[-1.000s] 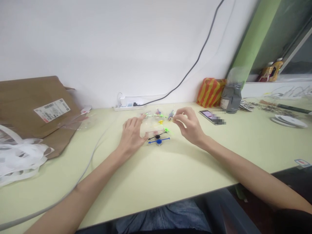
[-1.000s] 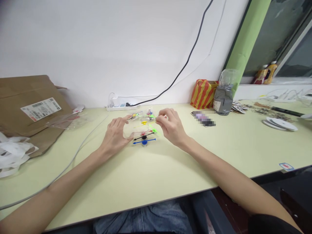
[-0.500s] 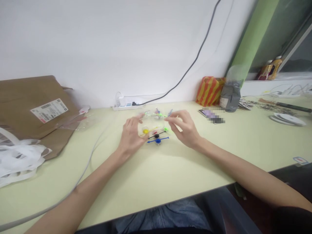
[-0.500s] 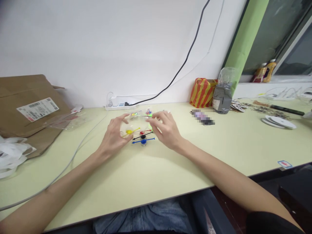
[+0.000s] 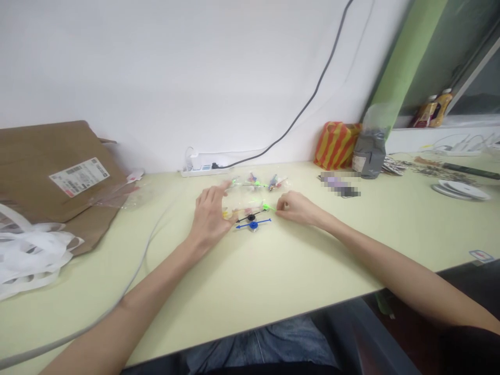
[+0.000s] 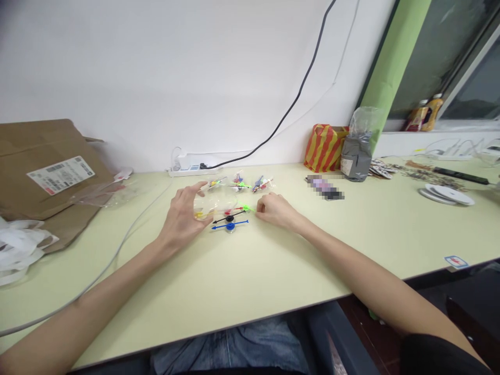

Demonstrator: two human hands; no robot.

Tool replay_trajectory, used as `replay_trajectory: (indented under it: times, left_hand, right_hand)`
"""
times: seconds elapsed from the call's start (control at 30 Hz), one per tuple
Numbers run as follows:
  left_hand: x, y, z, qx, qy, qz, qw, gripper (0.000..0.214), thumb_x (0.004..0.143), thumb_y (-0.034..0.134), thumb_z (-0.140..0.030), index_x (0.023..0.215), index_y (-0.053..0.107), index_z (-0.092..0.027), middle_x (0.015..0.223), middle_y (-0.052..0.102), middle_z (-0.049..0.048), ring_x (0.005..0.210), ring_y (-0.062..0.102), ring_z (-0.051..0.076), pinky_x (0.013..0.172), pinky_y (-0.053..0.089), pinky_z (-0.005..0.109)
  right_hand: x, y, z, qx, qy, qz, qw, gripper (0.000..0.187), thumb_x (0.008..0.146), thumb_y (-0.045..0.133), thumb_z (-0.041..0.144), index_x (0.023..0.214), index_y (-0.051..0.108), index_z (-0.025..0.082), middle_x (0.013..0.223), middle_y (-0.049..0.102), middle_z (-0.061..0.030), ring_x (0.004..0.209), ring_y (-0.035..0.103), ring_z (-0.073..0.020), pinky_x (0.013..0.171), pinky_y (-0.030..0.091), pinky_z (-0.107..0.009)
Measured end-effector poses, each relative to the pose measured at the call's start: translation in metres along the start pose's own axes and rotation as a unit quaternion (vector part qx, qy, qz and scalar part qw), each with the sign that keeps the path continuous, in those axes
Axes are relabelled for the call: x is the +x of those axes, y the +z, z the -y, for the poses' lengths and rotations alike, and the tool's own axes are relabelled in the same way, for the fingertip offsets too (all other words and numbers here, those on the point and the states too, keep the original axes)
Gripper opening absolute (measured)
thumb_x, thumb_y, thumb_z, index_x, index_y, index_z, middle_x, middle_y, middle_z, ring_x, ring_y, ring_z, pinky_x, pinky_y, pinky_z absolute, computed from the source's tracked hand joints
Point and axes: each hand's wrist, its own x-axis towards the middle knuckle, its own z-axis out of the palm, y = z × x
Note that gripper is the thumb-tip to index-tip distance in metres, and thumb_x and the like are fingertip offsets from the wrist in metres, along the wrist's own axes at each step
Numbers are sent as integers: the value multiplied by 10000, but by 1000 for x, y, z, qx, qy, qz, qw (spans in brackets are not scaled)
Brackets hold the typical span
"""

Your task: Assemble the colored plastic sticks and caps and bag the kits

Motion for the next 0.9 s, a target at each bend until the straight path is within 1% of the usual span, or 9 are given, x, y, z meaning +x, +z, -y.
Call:
replay_trajectory:
  times: [0.1, 0.2, 0.27, 0.33, 0.4, 0.5, 0.67, 0.77, 0.9]
  left_hand:
    - [0, 0, 1, 24, 17, 6, 1000, 706, 770, 646, -231, 1434, 407, -237, 1152, 606, 86, 1128, 512, 311, 1021, 399, 477]
    - [0, 2, 5, 45, 18, 14, 999, 721, 770, 644, -227, 1448, 400, -244, 1159, 607, 89, 1132, 509, 318, 1020, 392, 483]
    - [0, 4, 7, 55, 12, 21, 998, 724, 766, 643, -225, 1450, 406, -242, 1161, 605, 92, 1130, 509, 320, 1014, 393, 482]
    - [0, 5, 8, 58, 2, 27, 998, 727, 756, 645, -222, 1446, 415, -236, 1164, 603, 95, 1131, 509, 320, 1004, 400, 476]
    - [-1, 6, 8, 54, -3, 31, 998, 723, 753, 646, -220, 1440, 419, -229, 1159, 604, 94, 1128, 512, 316, 996, 407, 471]
    - [-1, 5, 4, 34, 0, 27, 999, 700, 772, 645, -240, 1433, 414, -218, 1134, 609, 86, 1115, 520, 303, 992, 411, 463]
    - [-2, 0, -6, 16, 41, 14, 999, 676, 773, 649, -225, 1410, 427, -218, 1134, 620, 77, 1126, 517, 292, 1018, 398, 445]
    - [-3, -1, -12, 16, 66, 13, 998, 650, 811, 639, -263, 1421, 417, -228, 1174, 618, 91, 1167, 502, 303, 1033, 388, 451]
    - [-5, 0, -18, 7, 113, 18, 993, 614, 860, 604, -279, 1438, 397, -244, 1246, 599, 102, 1211, 488, 302, 1049, 377, 454]
  right_hand:
    - [1, -3, -7, 12, -12, -62, 998, 78, 799, 635, 139, 758, 674, 192, 804, 725, -43, 742, 635, -187, 677, 435, -292]
    - [2, -15, -13, 32, -18, -178, 983, 93, 864, 587, 158, 803, 643, 198, 807, 707, -36, 761, 616, -192, 705, 438, -314]
    - [1, -25, -12, 51, -29, -288, 956, 84, 901, 574, 193, 831, 619, 204, 829, 691, -40, 783, 600, -204, 738, 447, -342]
    - [-2, -33, -3, 74, -58, -384, 918, 81, 932, 561, 223, 860, 596, 213, 854, 664, -46, 813, 584, -214, 777, 456, -372]
    - [-7, -38, 10, 87, -100, -431, 893, 86, 956, 545, 233, 880, 585, 223, 870, 634, -51, 852, 572, -224, 811, 457, -397]
    - [-15, -33, 33, 88, -177, -408, 892, 90, 957, 567, 214, 879, 608, 229, 899, 609, -64, 894, 568, -230, 823, 464, -415]
    - [-21, -6, 56, 34, -284, -338, 897, 124, 946, 612, 195, 849, 671, 246, 867, 608, -55, 842, 560, -203, 761, 463, -389]
    - [-22, 3, 60, -1, -283, -357, 890, 136, 942, 628, 203, 830, 685, 254, 832, 615, -47, 811, 544, -196, 748, 451, -386]
    - [-24, 3, 62, 6, -274, -382, 883, 145, 918, 662, 194, 782, 668, 243, 841, 625, -53, 822, 542, -202, 751, 460, -390]
